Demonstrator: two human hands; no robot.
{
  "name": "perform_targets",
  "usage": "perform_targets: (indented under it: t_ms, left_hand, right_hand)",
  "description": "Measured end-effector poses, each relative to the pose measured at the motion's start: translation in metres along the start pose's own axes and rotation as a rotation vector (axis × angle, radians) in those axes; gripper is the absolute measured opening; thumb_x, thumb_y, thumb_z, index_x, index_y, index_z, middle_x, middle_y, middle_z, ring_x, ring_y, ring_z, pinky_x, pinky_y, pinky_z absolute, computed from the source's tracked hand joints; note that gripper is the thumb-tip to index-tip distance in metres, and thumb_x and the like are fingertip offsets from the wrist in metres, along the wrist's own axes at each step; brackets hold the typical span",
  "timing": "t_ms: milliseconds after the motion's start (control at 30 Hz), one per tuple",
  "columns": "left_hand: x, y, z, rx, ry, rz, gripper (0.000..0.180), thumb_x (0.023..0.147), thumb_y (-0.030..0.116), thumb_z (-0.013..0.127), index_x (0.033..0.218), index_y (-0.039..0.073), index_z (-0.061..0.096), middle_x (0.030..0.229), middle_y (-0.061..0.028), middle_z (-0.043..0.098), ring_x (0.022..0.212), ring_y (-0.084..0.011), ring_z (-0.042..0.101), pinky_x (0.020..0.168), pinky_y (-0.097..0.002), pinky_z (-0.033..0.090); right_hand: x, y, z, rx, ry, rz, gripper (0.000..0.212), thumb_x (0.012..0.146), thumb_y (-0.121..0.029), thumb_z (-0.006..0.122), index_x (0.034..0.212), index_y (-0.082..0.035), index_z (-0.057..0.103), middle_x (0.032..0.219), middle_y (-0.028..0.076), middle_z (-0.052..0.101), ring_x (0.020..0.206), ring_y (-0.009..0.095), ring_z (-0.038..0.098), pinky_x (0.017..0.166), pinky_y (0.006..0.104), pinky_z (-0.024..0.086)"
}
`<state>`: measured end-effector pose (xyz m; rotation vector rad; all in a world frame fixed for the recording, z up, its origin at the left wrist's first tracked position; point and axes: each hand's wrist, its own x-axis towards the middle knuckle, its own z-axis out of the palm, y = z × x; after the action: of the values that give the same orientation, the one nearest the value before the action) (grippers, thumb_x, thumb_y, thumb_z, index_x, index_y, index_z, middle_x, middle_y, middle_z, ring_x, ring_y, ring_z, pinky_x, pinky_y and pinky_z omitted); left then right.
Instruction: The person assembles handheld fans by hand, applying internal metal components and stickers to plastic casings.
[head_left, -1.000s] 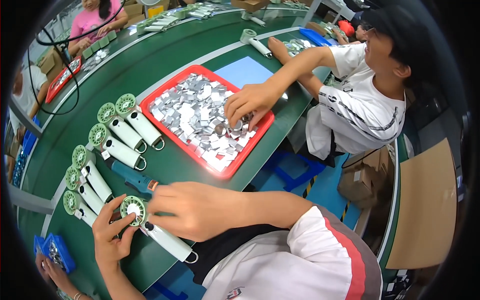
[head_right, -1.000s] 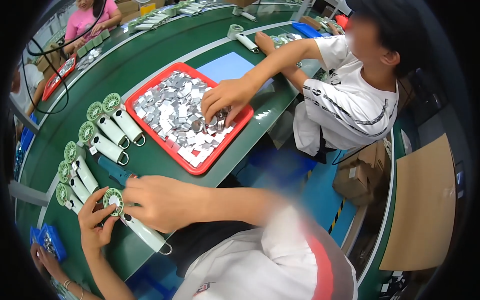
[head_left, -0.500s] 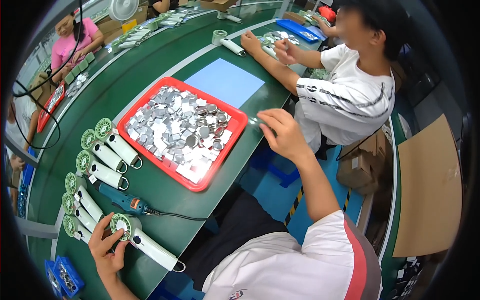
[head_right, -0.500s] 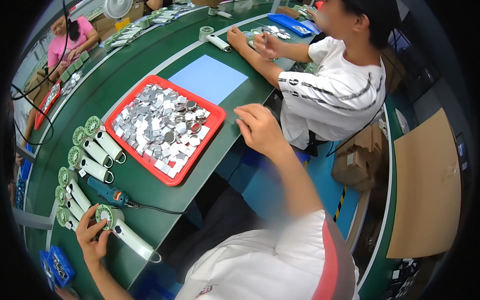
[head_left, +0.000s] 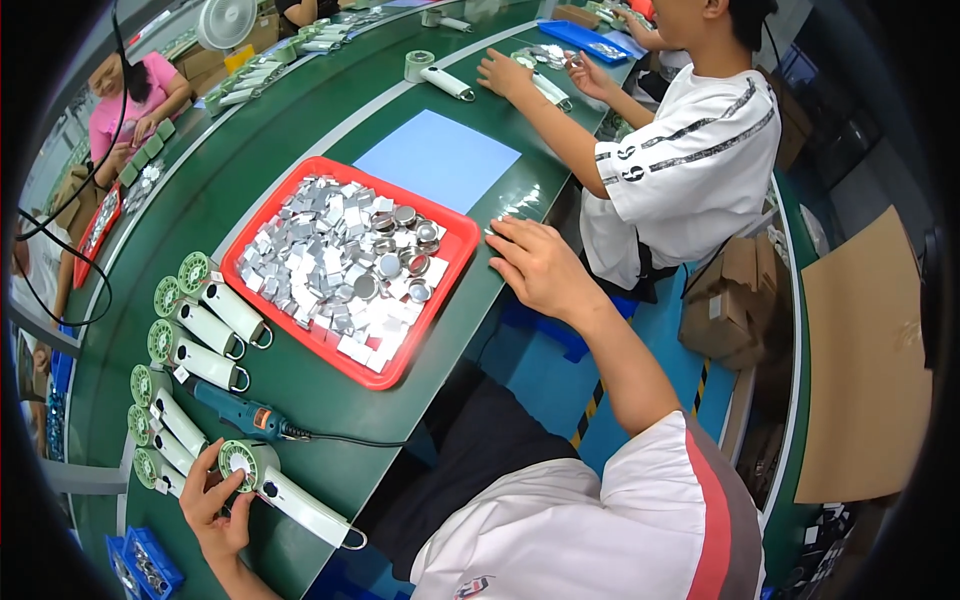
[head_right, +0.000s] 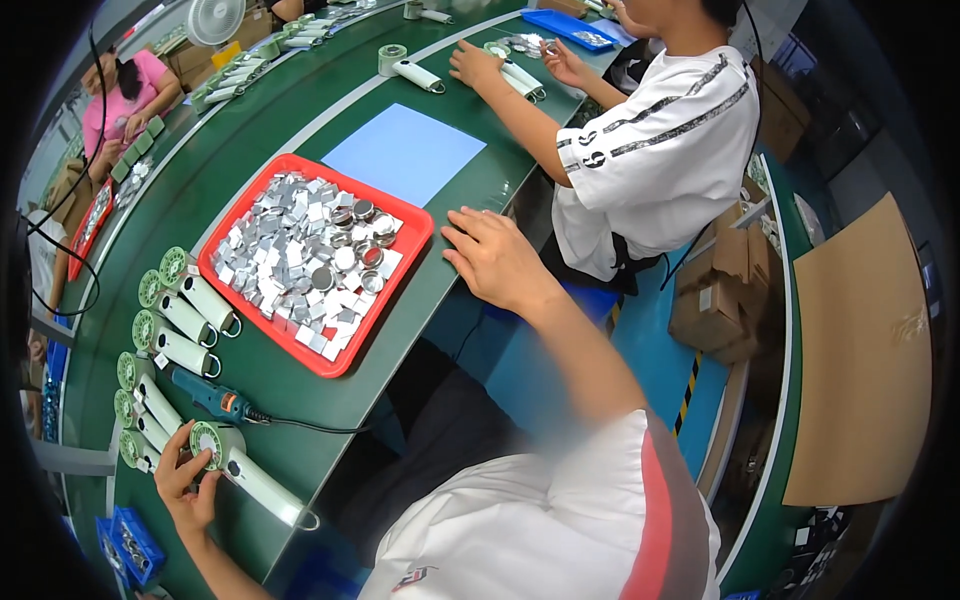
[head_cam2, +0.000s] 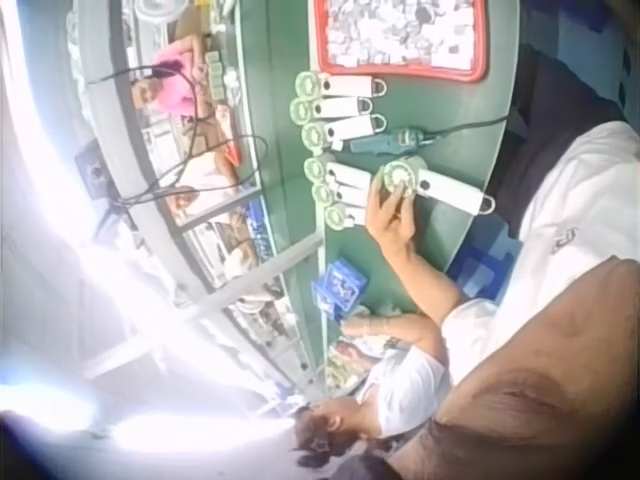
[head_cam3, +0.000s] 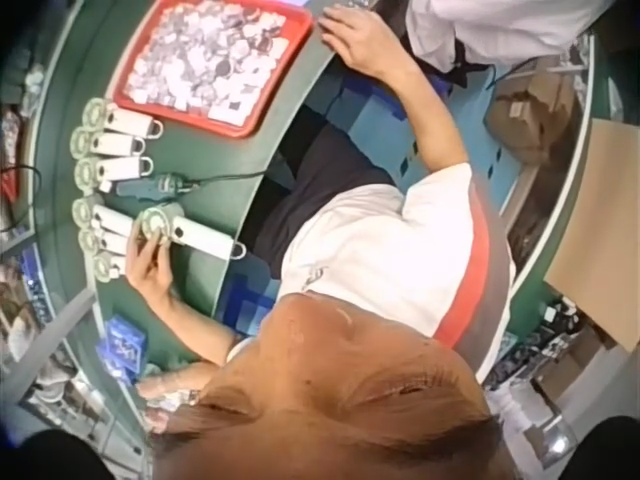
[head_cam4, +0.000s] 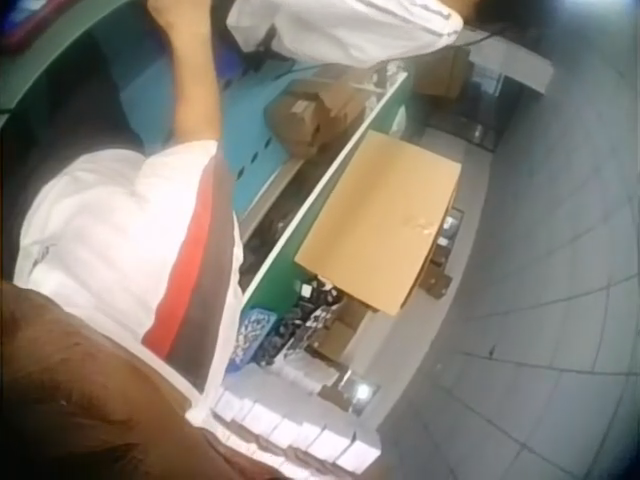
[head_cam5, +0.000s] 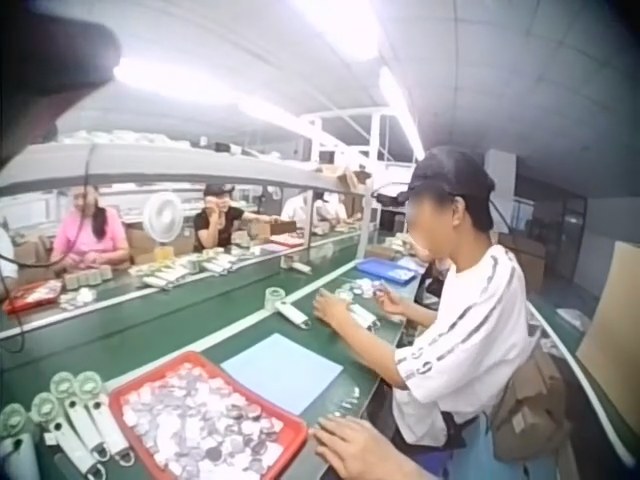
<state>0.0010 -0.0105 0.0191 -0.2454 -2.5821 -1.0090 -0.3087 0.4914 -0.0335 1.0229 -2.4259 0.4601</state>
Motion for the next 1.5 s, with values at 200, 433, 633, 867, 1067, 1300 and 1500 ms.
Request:
perform_targets:
  t_ms: [200,433,633,867,1067,1300,1500]
  left_hand:
    - [0.000,0.001,0.001,0.013,0.003,0.006,0.036,0.077,-0.001,0.080,0.113,0.001,0.083,0.140,-0.0318,0.070,0.110,-0.0367,0.078,0.089,-0.0404,0.064]
    - [-0.004,0.002,-0.001,0.071,0.005,0.010,0.039,0.071,0.001,0.081,0.110,0.004,0.083,0.139,-0.0300,0.072,0.113,-0.0391,0.077,0.086,-0.0408,0.062]
    - [0.002,0.011,0.000,0.105,0.006,0.017,0.040,0.071,0.000,0.081,0.111,0.005,0.084,0.137,-0.0295,0.073,0.115,-0.0403,0.076,0.088,-0.0413,0.060]
    - [0.004,0.014,-0.005,0.101,0.017,0.059,0.056,0.076,0.010,0.078,0.132,0.001,0.078,0.142,-0.0320,0.070,0.121,-0.0432,0.074,0.097,-0.0458,0.061]
    - [0.000,0.016,-0.031,0.162,0.179,0.115,0.058,0.094,0.008,0.063,0.151,-0.005,0.065,0.146,-0.0306,0.067,0.133,-0.0436,0.067,0.100,-0.0461,0.059]
    - [0.062,0.097,0.000,0.195,0.084,0.204,0.044,0.086,0.001,0.072,0.128,-0.008,0.075,0.116,-0.0237,0.075,0.095,-0.0319,0.070,0.076,-0.0377,0.059]
    - [0.143,0.147,0.093,-0.484,-0.313,-0.153,0.050,0.092,0.022,0.088,0.131,-0.007,0.075,0.125,-0.0203,0.078,0.113,-0.0284,0.075,0.094,-0.0391,0.062]
  right_hand:
    - [0.000,-0.004,0.001,-0.017,0.015,0.027,0.032,0.100,-0.015,0.079,0.128,-0.001,0.076,0.141,0.018,0.072,0.135,0.035,0.068,0.113,0.0481,0.054]
    - [-0.003,0.024,0.002,0.175,0.448,0.501,0.020,0.100,-0.016,0.079,0.109,0.001,0.080,0.104,0.018,0.079,0.087,0.034,0.076,0.084,0.0432,0.062]
    - [-0.057,0.057,0.009,0.016,0.218,1.165,0.071,0.096,-0.045,0.084,0.133,0.015,0.070,0.113,0.027,0.080,0.109,0.034,0.080,0.090,0.0395,0.063]
    - [-0.081,0.053,0.033,1.681,0.436,1.289,0.060,0.098,-0.026,0.086,0.144,0.006,0.063,0.118,0.017,0.073,0.087,0.018,0.069,0.072,0.0321,0.058]
    - [-0.031,0.008,-0.025,1.827,0.918,1.252,0.028,0.104,-0.007,0.075,0.130,-0.003,0.067,0.103,0.005,0.074,0.085,0.013,0.071,0.071,0.0262,0.061]
    - [0.008,-0.034,-0.034,2.001,1.092,0.838,0.023,0.111,-0.007,0.065,0.132,0.002,0.066,0.138,0.019,0.072,0.122,0.026,0.074,0.099,0.0342,0.066]
    - [0.036,-0.075,-0.048,1.904,1.234,0.723,0.036,0.115,-0.012,0.059,0.150,-0.001,0.057,0.149,0.016,0.067,0.132,0.027,0.070,0.111,0.0373,0.059]
